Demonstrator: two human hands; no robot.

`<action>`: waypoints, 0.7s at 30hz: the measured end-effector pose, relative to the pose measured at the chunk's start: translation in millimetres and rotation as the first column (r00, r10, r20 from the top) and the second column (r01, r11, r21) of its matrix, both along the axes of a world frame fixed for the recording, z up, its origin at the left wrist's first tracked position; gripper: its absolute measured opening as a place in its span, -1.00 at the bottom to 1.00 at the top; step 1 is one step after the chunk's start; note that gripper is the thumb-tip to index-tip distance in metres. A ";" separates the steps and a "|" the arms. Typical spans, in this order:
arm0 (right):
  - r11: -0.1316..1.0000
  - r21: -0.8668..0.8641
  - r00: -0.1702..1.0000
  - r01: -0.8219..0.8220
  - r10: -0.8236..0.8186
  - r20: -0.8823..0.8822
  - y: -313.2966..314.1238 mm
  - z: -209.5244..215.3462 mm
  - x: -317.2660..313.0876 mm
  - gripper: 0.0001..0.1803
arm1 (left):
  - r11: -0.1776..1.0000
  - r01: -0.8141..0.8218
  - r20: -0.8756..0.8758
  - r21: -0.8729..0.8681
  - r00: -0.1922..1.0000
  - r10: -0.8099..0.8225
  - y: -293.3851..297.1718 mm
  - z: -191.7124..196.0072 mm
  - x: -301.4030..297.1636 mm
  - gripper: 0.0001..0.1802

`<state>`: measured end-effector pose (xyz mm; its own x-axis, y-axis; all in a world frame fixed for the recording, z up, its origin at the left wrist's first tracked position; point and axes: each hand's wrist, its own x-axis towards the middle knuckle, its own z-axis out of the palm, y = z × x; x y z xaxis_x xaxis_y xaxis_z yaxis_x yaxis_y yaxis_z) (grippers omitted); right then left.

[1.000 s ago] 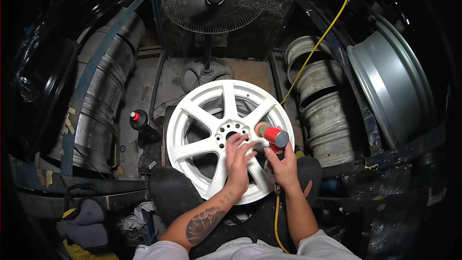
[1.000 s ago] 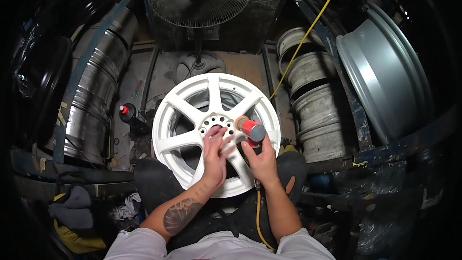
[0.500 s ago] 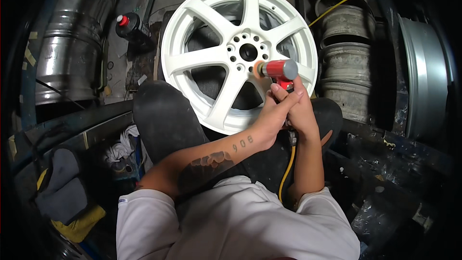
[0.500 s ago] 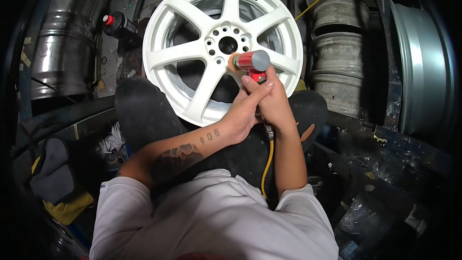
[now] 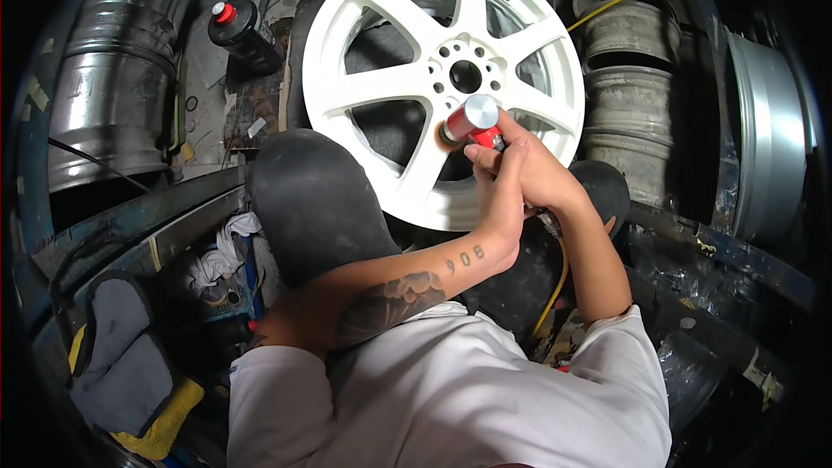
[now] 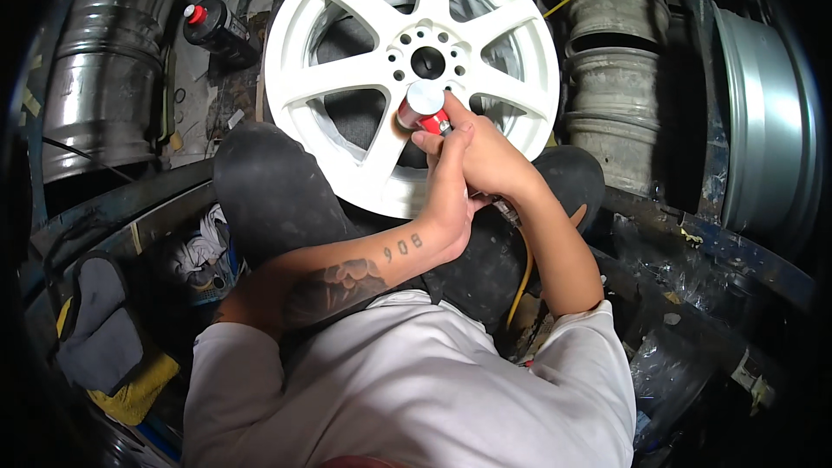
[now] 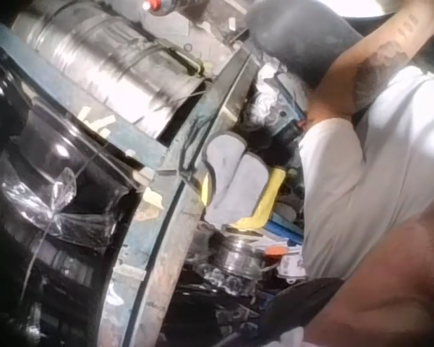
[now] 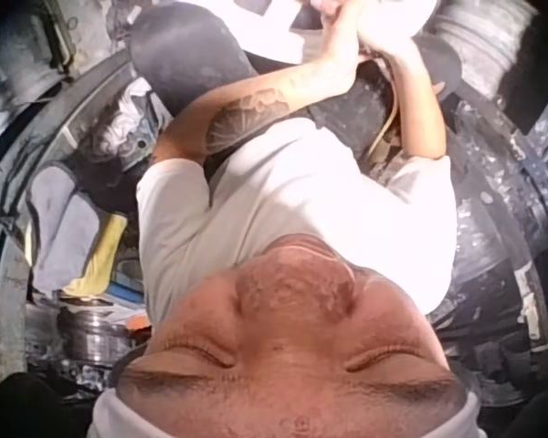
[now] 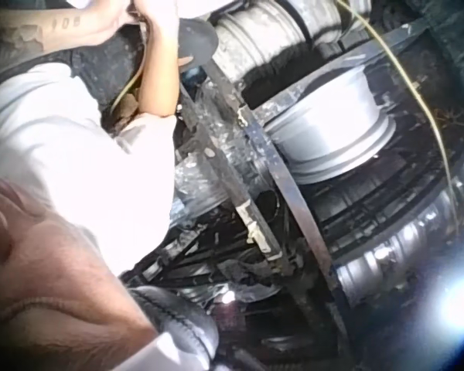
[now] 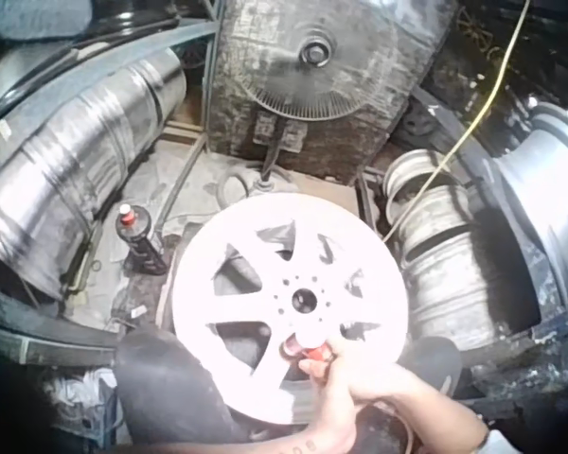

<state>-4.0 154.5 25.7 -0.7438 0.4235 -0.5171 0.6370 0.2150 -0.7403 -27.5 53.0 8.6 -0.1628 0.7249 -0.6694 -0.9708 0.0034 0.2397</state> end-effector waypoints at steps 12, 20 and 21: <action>0.999 0.015 0.999 0.038 -0.038 0.015 9.5 -8.0 2.8 -0.36 | 0.998 0.060 -0.042 -0.003 0.997 -0.060 11.2 -17.1 3.7 -0.04; 0.998 0.011 0.998 0.061 -0.061 0.015 19.3 -3.0 10.8 -0.25 | 0.989 0.146 -0.109 0.004 0.983 -0.145 19.1 -24.5 1.1 -0.12; 1.000 -0.007 0.999 0.011 -0.010 0.037 20.9 -2.0 10.0 -0.24 | 0.995 0.096 -0.107 0.031 0.990 -0.092 16.8 -33.3 6.3 -0.13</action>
